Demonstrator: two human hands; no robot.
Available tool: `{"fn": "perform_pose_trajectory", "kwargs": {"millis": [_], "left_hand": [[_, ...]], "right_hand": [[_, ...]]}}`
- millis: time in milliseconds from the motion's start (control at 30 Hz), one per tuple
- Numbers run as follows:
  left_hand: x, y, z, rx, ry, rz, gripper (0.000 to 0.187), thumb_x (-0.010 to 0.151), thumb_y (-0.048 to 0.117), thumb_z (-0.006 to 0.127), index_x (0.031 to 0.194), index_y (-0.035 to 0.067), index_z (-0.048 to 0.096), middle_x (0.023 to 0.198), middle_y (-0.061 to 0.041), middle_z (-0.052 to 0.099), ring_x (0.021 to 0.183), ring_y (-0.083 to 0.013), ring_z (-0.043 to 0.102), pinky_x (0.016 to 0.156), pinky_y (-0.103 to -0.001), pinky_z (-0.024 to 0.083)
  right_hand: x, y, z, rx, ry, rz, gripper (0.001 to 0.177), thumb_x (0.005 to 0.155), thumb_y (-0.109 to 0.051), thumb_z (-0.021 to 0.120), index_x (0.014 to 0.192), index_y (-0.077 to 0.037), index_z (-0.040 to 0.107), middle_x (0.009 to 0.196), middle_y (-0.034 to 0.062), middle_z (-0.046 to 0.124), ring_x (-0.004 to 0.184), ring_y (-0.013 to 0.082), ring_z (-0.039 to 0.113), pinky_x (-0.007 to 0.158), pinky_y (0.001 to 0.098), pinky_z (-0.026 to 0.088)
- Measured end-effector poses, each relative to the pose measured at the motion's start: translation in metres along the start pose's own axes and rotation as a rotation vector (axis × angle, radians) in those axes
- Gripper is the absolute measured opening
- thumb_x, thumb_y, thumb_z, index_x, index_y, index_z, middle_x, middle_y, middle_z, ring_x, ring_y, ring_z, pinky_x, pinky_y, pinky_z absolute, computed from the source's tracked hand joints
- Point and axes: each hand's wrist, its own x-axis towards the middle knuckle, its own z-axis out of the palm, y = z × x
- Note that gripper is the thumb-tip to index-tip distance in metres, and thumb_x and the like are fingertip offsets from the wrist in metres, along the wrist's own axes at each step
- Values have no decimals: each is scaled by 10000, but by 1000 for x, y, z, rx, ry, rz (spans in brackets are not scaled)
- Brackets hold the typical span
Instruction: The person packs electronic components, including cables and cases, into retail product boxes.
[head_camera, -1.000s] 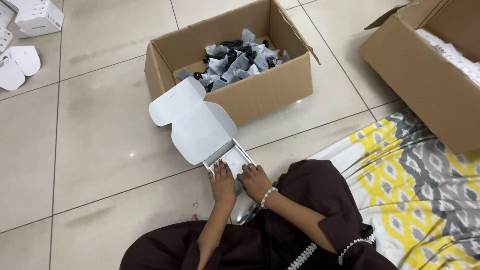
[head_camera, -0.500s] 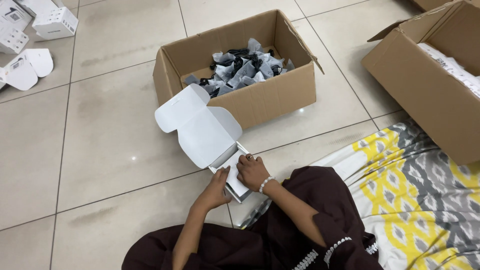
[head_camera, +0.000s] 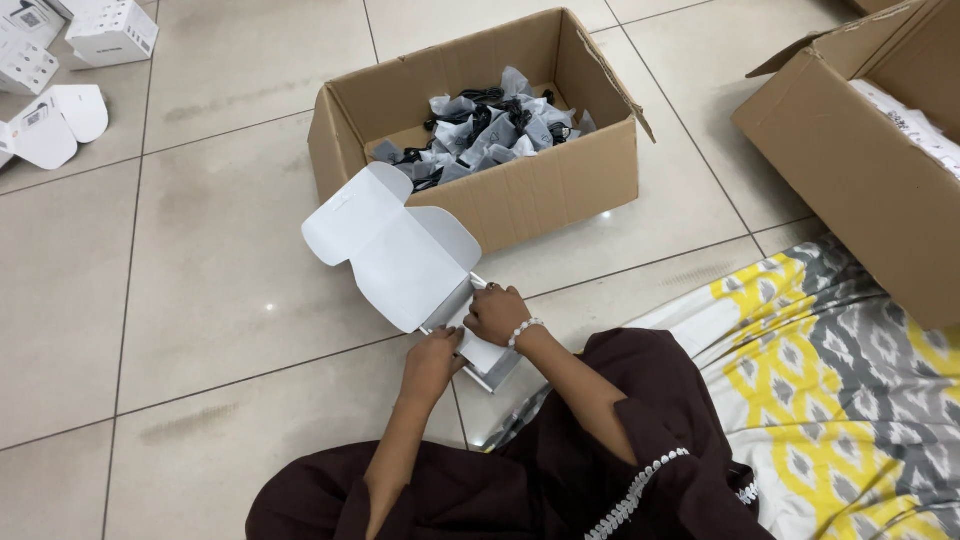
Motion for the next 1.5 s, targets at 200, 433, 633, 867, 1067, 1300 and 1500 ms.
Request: {"fn": "perform_pose_trajectory", "kwargs": {"millis": [200, 433, 633, 867, 1067, 1300, 1500], "left_hand": [[-10, 8, 9, -79, 316, 1, 426, 831, 94, 741, 1241, 19, 651, 1355, -146, 607, 1353, -365, 471, 1120, -500, 362], [-5, 23, 54, -428, 626, -220, 301, 949, -54, 570, 1239, -30, 496, 1313, -181, 529, 1420, -404, 371, 1170, -528, 296], [-11, 20, 57, -519, 595, -184, 286, 945, -62, 510, 1226, -33, 466, 1296, -199, 521, 1273, -379, 467, 1044, -474, 420], [-12, 19, 49, -473, 570, -187, 316, 896, -92, 544, 1202, -44, 482, 1240, -212, 525, 1223, -406, 478, 1038, -504, 397], [-13, 26, 43, -518, 540, -204, 330, 900, -92, 541, 1218, -41, 468, 1247, -212, 509, 1221, -405, 474, 1001, -507, 414], [-12, 20, 49, -449, 528, -185, 311, 922, -81, 580, 1204, -38, 456, 1236, -205, 508, 1217, -398, 476, 1013, -511, 406], [-15, 25, 42, -464, 436, -278, 367, 905, -127, 540, 1247, -27, 453, 1287, -181, 503, 1256, -368, 480, 1037, -471, 448]], "right_hand": [[-52, 9, -13, 993, 836, 310, 86, 1000, -79, 581, 1070, -51, 622, 1001, 84, 710, 954, 250, 724, 905, 408, 574], [-96, 4, 25, 119, 490, -146, 41, 851, -81, 701, 883, -59, 687, 814, 97, 720, 954, 296, 704, 1077, 476, 466], [-44, 1, 58, -63, 331, -30, 161, 814, -205, 748, 918, -84, 725, 936, 131, 743, 973, 304, 689, 1065, 459, 447], [-17, -21, 34, -42, 170, 113, 408, 771, -338, 775, 1018, -15, 728, 1046, 206, 684, 991, 369, 636, 967, 487, 466], [-8, 22, 79, -152, 103, -71, 250, 743, -172, 708, 956, -50, 754, 1111, 170, 687, 1001, 342, 654, 759, 441, 578], [13, 25, 100, -499, -138, -305, 163, 888, -158, 645, 985, -83, 752, 1115, 131, 705, 1060, 291, 668, 748, 445, 580], [-77, -8, -50, 44, 72, 121, 431, 762, -236, 789, 1149, -83, 677, 1123, 134, 701, 1006, 303, 666, 835, 417, 558]]}}
